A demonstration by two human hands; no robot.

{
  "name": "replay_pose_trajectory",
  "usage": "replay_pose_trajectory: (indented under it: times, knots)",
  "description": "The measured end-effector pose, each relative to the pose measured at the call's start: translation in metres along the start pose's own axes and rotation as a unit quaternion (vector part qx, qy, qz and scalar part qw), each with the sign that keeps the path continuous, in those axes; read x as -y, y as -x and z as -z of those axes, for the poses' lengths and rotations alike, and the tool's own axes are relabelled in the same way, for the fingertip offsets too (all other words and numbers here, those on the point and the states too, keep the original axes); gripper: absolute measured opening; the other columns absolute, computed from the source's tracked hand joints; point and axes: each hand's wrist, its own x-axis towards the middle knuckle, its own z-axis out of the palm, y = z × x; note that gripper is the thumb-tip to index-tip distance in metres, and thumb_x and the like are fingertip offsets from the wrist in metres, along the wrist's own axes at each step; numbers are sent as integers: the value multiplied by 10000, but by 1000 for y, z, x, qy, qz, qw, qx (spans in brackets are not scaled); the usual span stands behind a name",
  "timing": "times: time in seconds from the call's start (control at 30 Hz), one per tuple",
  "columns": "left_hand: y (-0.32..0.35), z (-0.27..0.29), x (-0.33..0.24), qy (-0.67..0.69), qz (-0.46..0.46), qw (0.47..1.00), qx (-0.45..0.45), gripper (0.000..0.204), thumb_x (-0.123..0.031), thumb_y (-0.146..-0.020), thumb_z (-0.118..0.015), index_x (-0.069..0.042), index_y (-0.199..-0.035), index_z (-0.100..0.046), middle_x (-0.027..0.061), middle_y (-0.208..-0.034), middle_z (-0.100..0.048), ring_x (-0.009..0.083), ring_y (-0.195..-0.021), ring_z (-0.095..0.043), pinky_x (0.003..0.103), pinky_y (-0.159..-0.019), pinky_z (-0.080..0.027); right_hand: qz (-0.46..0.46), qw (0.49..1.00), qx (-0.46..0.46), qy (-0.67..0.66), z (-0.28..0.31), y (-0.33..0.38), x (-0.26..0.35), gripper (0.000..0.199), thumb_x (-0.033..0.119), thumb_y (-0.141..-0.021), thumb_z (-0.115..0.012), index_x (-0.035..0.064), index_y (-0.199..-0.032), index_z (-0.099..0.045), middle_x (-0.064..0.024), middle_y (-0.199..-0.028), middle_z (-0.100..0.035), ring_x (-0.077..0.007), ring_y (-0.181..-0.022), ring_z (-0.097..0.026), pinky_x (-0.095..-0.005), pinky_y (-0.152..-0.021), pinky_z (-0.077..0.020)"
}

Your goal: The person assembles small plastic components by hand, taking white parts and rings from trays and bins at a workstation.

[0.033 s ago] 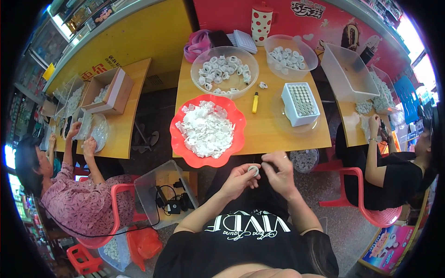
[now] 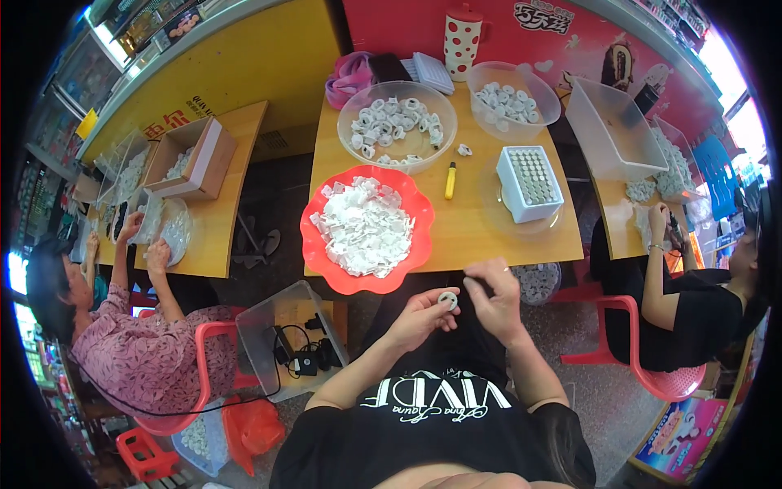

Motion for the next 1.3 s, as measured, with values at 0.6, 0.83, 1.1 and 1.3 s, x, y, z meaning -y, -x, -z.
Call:
replay_pose_trajectory:
  times: [0.6, 0.83, 1.1, 1.3]
  knots:
    - [17, 36, 8, 82, 7, 993, 89, 354, -136, -950, -555, 33, -1261, -535, 123, -1128, -625, 202, -947, -632, 286, -787, -505, 244, 934, 114, 235, -93, -107, -1, 105, 12, -703, -596, 39, -804, -609, -115, -934, -588, -299, -984, -541, -405, -748, -383]
    - [16, 37, 9, 119, -49, 990, 58, 293, -125, -945, -555, 0, -1207, -514, 109, -1045, -632, 198, -863, -650, 270, -722, -502, 73, 990, 51, 106, -22, -72, -24, 76, 22, -774, -636, 10, -767, -561, -137, -718, -554, -314, -714, -584, -395, -621, -442]
    - [10, 25, 5, 161, -31, 984, 71, 236, -128, -961, -527, -9, -1164, -536, 114, -1009, -638, 198, -845, -650, 268, -708, -497, -14, 992, 0, 126, -28, -34, -58, 73, 84, -792, -665, 21, -800, -629, -127, -749, -553, -325, -694, -591, -393, -596, -458]
    - [10, 19, 3, 187, -49, 980, 49, 252, -156, -976, -504, -2, -1170, -549, 121, -1019, -642, 202, -848, -648, 277, -728, -501, 24, 964, -51, 261, -31, -14, -44, 139, 121, -762, -712, 65, -705, -598, -96, -738, -533, -299, -643, -556, -391, -552, -432]
